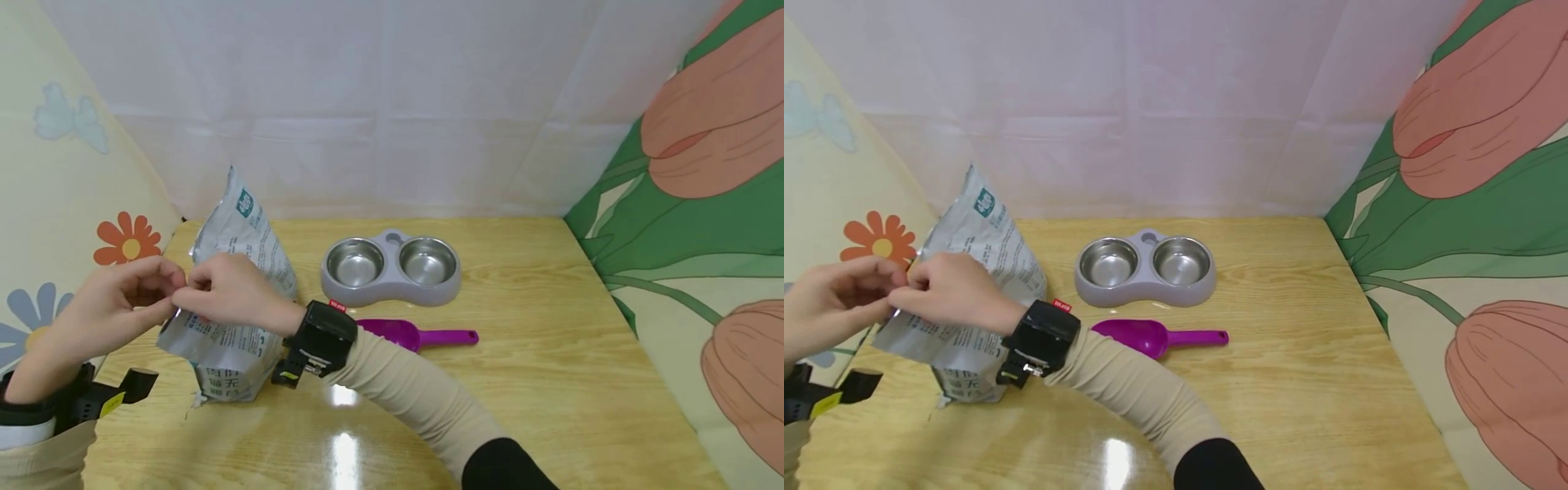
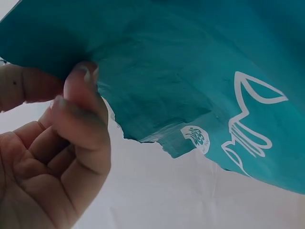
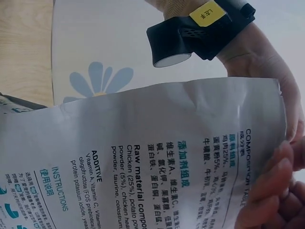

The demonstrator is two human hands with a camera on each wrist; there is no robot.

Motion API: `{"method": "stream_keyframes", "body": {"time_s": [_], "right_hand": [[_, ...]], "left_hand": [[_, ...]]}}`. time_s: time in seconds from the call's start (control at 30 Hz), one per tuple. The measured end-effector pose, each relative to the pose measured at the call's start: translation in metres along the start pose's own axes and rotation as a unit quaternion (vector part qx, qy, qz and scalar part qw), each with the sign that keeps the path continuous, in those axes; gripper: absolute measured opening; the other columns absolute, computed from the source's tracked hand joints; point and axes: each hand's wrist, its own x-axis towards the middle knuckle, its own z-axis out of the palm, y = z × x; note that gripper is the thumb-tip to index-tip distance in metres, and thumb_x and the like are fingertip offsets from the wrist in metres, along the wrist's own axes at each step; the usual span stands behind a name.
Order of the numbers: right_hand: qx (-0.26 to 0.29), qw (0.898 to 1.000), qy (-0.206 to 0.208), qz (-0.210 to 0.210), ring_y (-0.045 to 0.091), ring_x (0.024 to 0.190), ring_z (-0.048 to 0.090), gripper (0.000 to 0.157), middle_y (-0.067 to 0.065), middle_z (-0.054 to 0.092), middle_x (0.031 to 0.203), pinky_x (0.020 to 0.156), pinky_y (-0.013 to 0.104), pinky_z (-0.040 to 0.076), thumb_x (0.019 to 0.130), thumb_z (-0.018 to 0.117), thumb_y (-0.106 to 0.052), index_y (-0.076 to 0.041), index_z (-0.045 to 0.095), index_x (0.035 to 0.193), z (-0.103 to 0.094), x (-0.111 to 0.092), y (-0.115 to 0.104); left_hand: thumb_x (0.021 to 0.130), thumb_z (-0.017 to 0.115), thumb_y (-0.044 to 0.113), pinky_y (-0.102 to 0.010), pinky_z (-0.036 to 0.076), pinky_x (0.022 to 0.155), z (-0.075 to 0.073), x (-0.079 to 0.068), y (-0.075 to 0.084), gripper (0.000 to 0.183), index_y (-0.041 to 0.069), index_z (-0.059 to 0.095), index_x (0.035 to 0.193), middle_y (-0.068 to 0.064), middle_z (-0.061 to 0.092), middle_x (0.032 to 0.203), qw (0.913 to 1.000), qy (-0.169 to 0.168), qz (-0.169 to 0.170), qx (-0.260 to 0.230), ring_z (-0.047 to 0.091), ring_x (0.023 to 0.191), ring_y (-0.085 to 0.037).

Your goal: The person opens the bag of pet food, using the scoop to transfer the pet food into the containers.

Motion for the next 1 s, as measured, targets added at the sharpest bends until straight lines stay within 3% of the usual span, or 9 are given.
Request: {"method": "stream_keyframes", "body": {"time_s": [0.17,0.4,0.73,1.0], "right_hand": [[-0.037,0.999,0.012,0.006,0.005,0.042,0.033,0.039,-0.004,0.033,0.046,0.044,0.014,0.024,0.084,0.058,-0.014,-0.012,0.039,0.050,-0.001,-0.001,-0.001],[-0.109,0.994,0.003,0.028,0.003,0.037,0.025,0.045,-0.006,0.027,0.044,0.040,0.014,0.018,0.083,0.061,-0.023,-0.013,0.036,0.048,-0.006,0.000,-0.004],[-0.128,0.991,-0.001,0.031,0.002,0.037,0.026,0.045,-0.006,0.028,0.043,0.039,0.014,0.019,0.084,0.061,-0.025,-0.014,0.037,0.047,-0.011,-0.001,-0.004],[-0.125,0.991,0.002,0.035,0.003,0.037,0.025,0.043,-0.006,0.028,0.043,0.039,0.014,0.020,0.083,0.060,-0.021,-0.013,0.037,0.048,-0.011,-0.003,-0.003]], "left_hand": [[0.061,0.067,-0.022,-0.010,0.044,0.056,0.001,0.004,0.006,0.037,0.004,0.057,0.086,0.012,0.058,0.073,0.9987,0.004,0.025,0.045,0.054,0.061,0.000],[0.056,0.071,-0.016,-0.011,0.040,0.051,0.003,0.007,0.014,0.038,0.008,0.053,0.079,0.012,0.052,0.064,0.9927,0.017,0.043,0.111,0.048,0.054,0.001],[0.055,0.074,-0.008,-0.014,0.033,0.044,0.007,0.011,0.027,0.032,0.007,0.052,0.073,0.009,0.051,0.057,0.9826,0.025,0.008,0.184,0.040,0.047,0.003],[0.057,0.073,-0.003,-0.020,0.035,0.041,0.009,0.013,0.031,0.026,0.004,0.052,0.069,0.006,0.049,0.054,0.9712,0.029,-0.020,0.236,0.040,0.045,-0.003]]}}
